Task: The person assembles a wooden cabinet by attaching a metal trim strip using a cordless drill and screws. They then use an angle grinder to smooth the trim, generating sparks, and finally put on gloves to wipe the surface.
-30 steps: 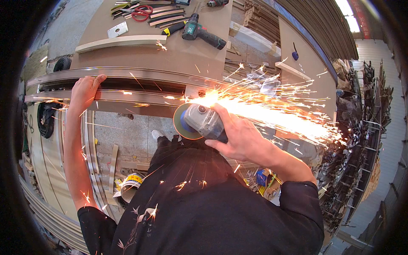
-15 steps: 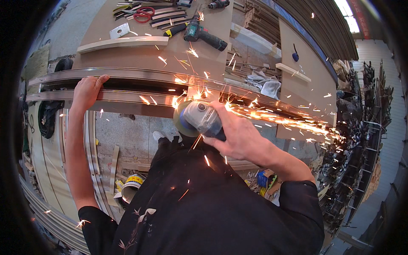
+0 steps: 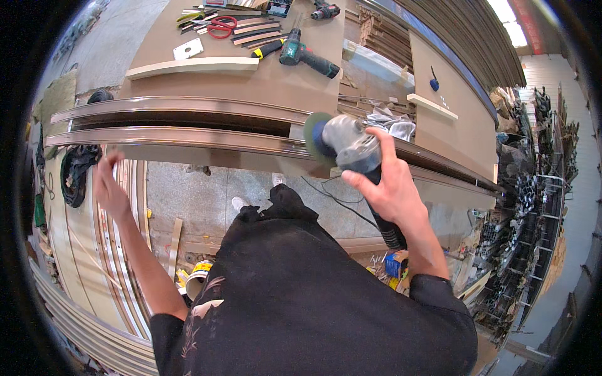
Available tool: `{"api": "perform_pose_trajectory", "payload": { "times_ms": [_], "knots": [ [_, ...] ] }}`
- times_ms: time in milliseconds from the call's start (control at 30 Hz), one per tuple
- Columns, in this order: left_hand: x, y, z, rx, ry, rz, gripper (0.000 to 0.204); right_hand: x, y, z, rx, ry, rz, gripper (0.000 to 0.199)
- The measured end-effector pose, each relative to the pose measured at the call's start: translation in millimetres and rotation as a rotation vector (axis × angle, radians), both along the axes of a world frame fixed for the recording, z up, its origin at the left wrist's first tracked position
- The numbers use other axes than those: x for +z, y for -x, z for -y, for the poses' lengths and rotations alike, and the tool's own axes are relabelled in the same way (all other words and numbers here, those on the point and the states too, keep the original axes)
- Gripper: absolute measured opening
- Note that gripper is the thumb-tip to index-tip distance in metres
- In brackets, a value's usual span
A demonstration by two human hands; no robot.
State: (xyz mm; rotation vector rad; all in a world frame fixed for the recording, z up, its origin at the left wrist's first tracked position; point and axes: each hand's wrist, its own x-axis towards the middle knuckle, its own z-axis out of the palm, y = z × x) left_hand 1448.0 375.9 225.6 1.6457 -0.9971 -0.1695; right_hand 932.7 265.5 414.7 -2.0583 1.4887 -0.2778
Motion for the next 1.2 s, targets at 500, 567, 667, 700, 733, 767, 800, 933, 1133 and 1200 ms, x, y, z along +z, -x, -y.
{"api": "perform_pose_trajectory", "payload": {
  "times_ms": [500,567,667,700,733,767,800,933,1133,1200],
  "knots": [
    [-106.1,137.2,-143.9,-0.175,-0.860,-0.004,0.039,-28.4,-204.1,-13.3,0.015,-0.011,0.412,0.072],
    [-168.5,118.7,-136.6,-0.125,-0.885,0.111,0.037,-39.8,-244.8,1.1,0.113,0.019,0.425,0.071],
    [-257.4,55.9,-128.8,-0.067,-1.031,0.253,0.031,-40.8,-302.6,13.2,0.170,0.035,0.414,0.071],
    [-280.0,31.5,-131.7,-0.060,-1.067,0.246,0.030,-43.2,-320.9,16.7,0.181,0.035,0.426,0.071],
    [-296.8,3.5,-137.8,-0.059,-1.104,0.246,0.029,-46.3,-338.8,20.7,0.189,0.034,0.438,0.071],
    [-305.1,-23.8,-146.3,-0.093,-1.180,0.250,0.028,-47.9,-357.6,23.9,0.199,0.022,0.455,0.071],
    [-307.6,-41.7,-163.9,-0.084,-1.199,0.228,0.027,-48.2,-373.4,25.0,0.210,0.007,0.461,0.071],
    [-254.7,-113.7,-184.0,-0.034,-1.255,0.083,0.026,-48.6,-435.1,27.4,0.189,-0.081,0.459,0.073],
    [-211.9,-194.9,-220.4,0.201,-0.745,-0.472,0.033,-36.8,-517.4,12.7,0.203,-0.138,0.341,0.077],
    [-225.4,-226.6,-227.6,0.175,-0.677,-0.573,0.036,-30.2,-538.8,5.6,0.249,-0.133,0.291,0.080]
  ]
}}
